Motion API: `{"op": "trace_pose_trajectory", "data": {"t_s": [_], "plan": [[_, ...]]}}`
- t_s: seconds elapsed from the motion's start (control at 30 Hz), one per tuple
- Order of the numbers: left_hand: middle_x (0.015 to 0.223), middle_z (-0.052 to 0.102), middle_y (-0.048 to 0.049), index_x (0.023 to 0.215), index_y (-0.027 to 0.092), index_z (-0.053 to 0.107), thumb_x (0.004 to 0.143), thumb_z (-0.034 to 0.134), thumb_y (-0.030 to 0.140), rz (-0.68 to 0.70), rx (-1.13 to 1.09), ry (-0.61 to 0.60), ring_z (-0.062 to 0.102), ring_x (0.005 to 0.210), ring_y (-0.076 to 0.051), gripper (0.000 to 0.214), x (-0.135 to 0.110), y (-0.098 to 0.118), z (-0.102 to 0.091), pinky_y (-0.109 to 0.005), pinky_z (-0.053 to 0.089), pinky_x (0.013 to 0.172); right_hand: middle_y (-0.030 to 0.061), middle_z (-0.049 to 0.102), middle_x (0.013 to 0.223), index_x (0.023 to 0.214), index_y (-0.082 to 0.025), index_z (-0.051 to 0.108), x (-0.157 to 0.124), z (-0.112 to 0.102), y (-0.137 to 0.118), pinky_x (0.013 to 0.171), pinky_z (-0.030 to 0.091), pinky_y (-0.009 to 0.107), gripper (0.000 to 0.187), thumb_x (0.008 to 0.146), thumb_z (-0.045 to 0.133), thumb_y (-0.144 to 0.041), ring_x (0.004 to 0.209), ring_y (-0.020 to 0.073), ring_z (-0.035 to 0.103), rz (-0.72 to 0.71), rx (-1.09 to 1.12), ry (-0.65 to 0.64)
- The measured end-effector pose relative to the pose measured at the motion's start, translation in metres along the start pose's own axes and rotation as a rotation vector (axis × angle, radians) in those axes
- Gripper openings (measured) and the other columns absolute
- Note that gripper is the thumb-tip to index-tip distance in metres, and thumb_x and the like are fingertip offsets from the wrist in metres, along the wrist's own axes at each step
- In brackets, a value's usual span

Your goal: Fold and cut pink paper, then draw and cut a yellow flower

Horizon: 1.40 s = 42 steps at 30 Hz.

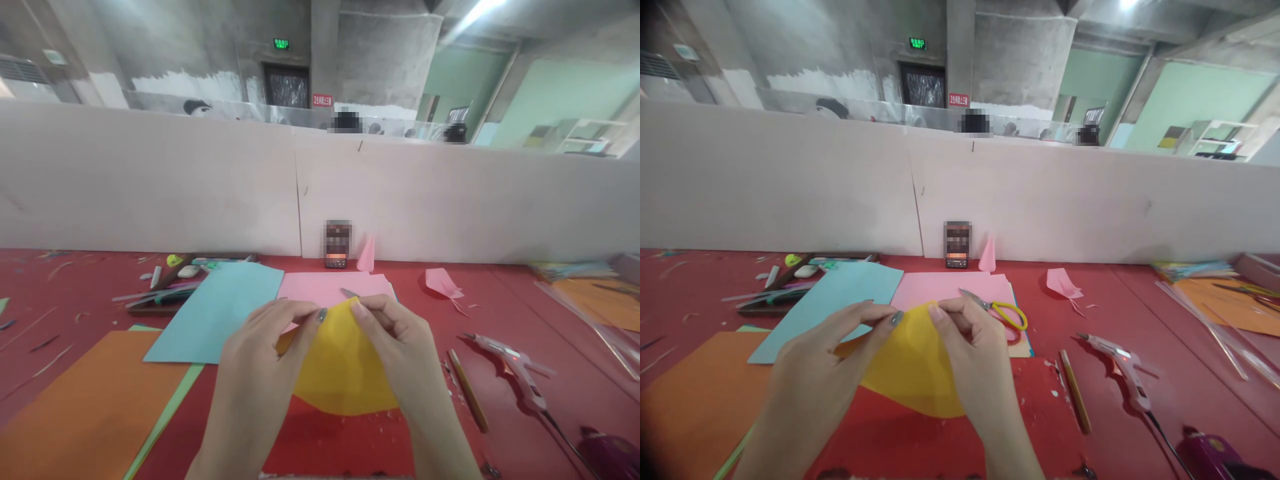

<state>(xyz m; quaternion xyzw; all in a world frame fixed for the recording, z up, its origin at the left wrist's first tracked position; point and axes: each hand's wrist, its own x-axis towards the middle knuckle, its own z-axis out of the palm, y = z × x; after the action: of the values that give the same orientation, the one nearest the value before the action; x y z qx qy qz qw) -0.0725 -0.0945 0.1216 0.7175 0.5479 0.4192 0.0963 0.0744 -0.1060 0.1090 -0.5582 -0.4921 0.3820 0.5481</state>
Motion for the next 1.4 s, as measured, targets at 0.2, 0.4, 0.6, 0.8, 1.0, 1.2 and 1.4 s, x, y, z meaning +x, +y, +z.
{"op": "trace_pose_trajectory", "data": {"t_s": [0.2,0.4,0.6,0.8,1.0,1.2,1.4], "plan": [[0.074,0.066,0.0045,0.071,0.026,0.063,0.081,0.049,0.034,-0.014,0.013,0.010,0.060,0.067,-0.013,0.019,-0.0015,0.0001,-0.0003,-0.022,0.048,0.061,-0.0008,0.060,0.058,0.075,-0.021,0.064,-0.0011,0.0001,-0.0002,0.052,0.040,0.021,0.022,0.078,0.055,-0.041,0.070,0.0161,0.057,0.005,-0.029,0.006],[0.075,0.066,0.0042,0.072,0.026,0.063,0.082,0.048,0.035,0.011,0.025,-0.005,0.060,0.067,-0.013,0.021,-0.0020,-0.0016,-0.0006,-0.022,0.048,0.062,-0.0011,0.060,0.058,0.073,-0.021,0.065,-0.0003,0.0003,0.0000,0.051,0.040,0.021,0.021,0.077,0.056,-0.040,0.061,0.0140,0.054,0.001,-0.032,0.021],[0.075,0.066,0.0044,0.072,0.026,0.063,0.083,0.047,0.035,0.004,0.032,-0.003,0.059,0.065,-0.013,0.021,-0.0016,-0.0011,-0.0010,-0.022,0.047,0.060,-0.0020,0.057,0.056,0.075,-0.022,0.065,0.0001,0.0009,0.0007,0.050,0.039,0.021,0.021,0.076,0.056,-0.041,0.061,0.0136,0.053,0.013,-0.022,0.007],[0.074,0.066,0.0037,0.071,0.026,0.063,0.082,0.047,0.037,0.002,0.036,-0.003,0.060,0.065,-0.014,0.022,-0.0015,-0.0023,-0.0005,-0.022,0.048,0.060,-0.0027,0.056,0.055,0.073,-0.021,0.066,0.0002,0.0007,0.0011,0.049,0.038,0.020,0.021,0.075,0.058,-0.041,0.057,0.0116,0.050,0.037,0.004,0.008],[0.074,0.067,0.0035,0.072,0.027,0.064,0.081,0.047,0.039,-0.011,0.037,-0.012,0.061,0.064,-0.014,0.023,-0.0016,-0.0024,-0.0010,-0.022,0.049,0.058,-0.0047,0.049,0.048,0.071,-0.020,0.066,0.0003,0.0013,0.0011,0.043,0.031,0.019,0.021,0.072,0.061,-0.041,0.047,0.0083,0.040,0.082,0.012,0.038],[0.074,0.067,0.0037,0.071,0.027,0.064,0.081,0.047,0.039,-0.031,0.031,-0.009,0.061,0.064,-0.014,0.023,-0.0016,-0.0010,-0.0014,-0.021,0.049,0.059,-0.0026,0.054,0.052,0.073,-0.020,0.067,0.0011,0.0007,0.0016,0.043,0.032,0.020,0.024,0.073,0.059,-0.043,0.051,0.0101,0.045,0.072,0.013,0.024],[0.075,0.067,0.0034,0.071,0.026,0.064,0.081,0.048,0.037,-0.053,0.017,-0.025,0.060,0.067,-0.014,0.022,-0.0014,0.0024,-0.0015,-0.023,0.050,0.061,-0.0012,0.058,0.056,0.072,-0.021,0.067,0.0016,-0.0004,-0.0007,0.047,0.038,0.021,0.025,0.075,0.056,-0.044,0.055,0.0126,0.050,0.049,-0.036,0.011]]}}
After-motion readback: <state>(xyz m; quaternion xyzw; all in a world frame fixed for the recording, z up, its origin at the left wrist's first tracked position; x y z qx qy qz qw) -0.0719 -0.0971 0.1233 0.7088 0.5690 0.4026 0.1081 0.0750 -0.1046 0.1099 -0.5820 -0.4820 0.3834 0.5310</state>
